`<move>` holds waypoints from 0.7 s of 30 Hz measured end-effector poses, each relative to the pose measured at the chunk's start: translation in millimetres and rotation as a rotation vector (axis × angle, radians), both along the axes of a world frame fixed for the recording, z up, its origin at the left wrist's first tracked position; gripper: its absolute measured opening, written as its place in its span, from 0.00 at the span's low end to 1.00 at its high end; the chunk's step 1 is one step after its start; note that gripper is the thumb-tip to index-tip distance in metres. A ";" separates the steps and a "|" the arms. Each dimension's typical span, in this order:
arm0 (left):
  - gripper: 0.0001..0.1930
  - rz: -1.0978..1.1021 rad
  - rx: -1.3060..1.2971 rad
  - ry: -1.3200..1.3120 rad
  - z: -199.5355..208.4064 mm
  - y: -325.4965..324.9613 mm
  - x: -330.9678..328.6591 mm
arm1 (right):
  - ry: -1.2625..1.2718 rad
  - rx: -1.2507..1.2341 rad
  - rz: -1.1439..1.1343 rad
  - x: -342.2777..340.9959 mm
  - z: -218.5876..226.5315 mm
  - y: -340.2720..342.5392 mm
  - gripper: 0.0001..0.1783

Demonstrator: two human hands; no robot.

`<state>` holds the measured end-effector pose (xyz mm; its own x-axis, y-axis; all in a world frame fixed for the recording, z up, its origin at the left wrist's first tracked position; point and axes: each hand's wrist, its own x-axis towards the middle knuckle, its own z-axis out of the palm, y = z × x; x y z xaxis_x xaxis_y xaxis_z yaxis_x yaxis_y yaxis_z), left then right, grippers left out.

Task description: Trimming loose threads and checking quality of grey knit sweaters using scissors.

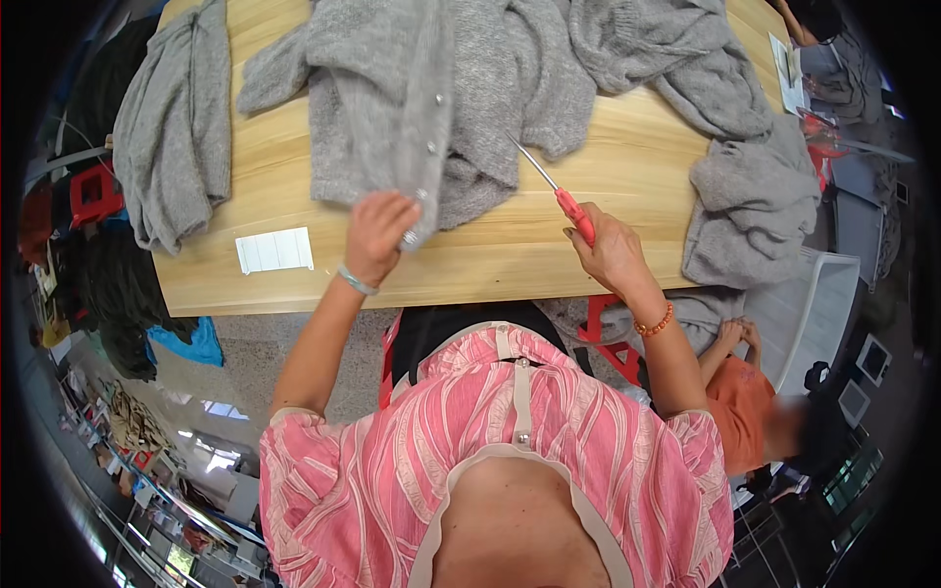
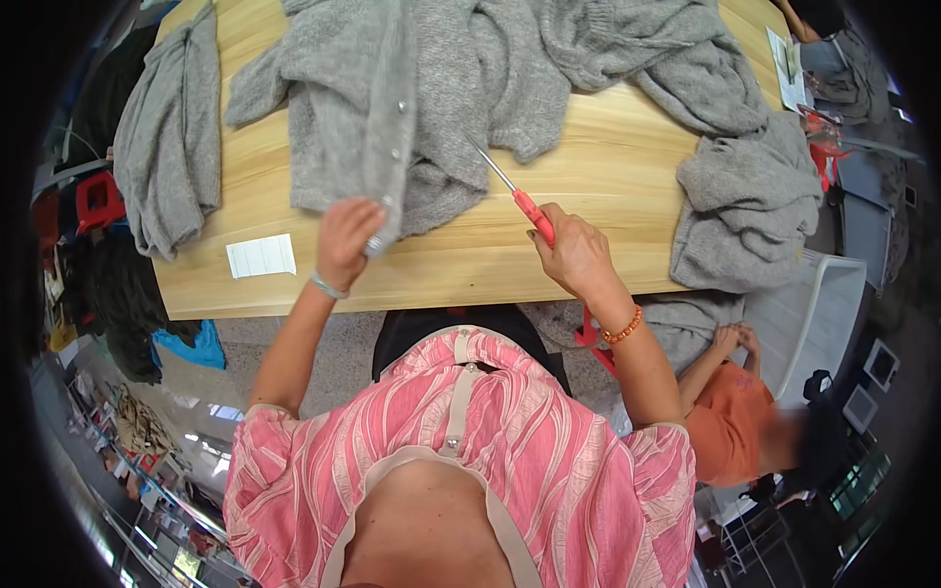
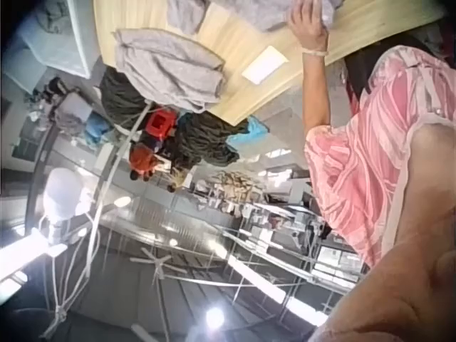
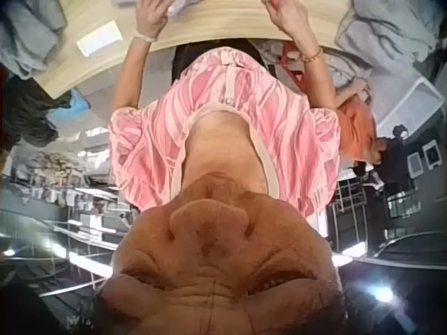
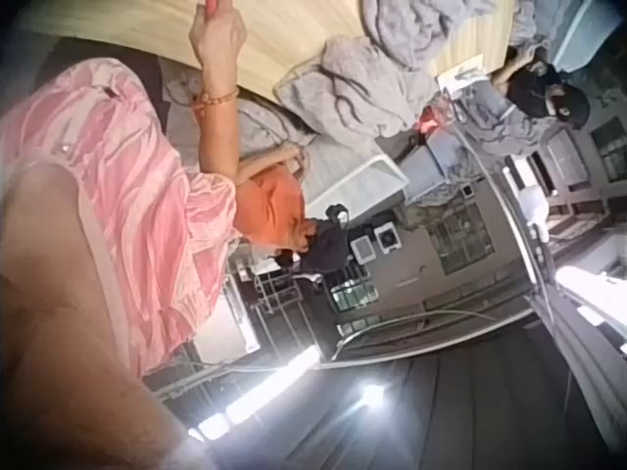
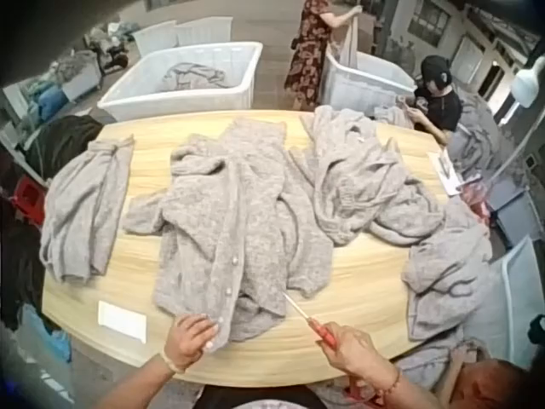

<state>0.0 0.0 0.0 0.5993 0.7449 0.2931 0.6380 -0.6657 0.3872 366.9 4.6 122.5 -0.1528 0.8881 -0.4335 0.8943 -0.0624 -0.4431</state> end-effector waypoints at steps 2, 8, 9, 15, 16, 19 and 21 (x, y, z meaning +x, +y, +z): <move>0.36 0.026 -0.101 0.274 -13.9 -11.5 13.1 | 0.001 -0.006 0.018 0.3 -2.5 3.9 0.14; 0.29 0.153 -0.072 0.339 -11.4 -4.9 9.6 | 0.011 0.003 0.060 -6.4 -2.6 -3.3 0.13; 0.29 0.158 -0.065 0.341 -14.2 -3.5 3.7 | 0.014 0.010 0.064 -6.6 -0.1 -6.3 0.13; 0.27 0.155 -0.170 0.284 7.8 28.0 -4.0 | 0.078 0.078 0.063 -4.4 21.7 -16.9 0.12; 0.28 0.210 -0.187 0.128 23.7 31.1 -1.4 | 0.078 0.079 0.053 -3.1 26.6 -17.9 0.12; 0.32 0.257 -0.063 -0.161 96.5 52.5 -3.2 | 0.091 0.103 0.043 5.0 40.4 -15.9 0.13; 0.32 0.268 -0.016 -0.183 181.5 72.0 -9.4 | 0.100 0.126 0.036 13.8 47.8 -16.8 0.13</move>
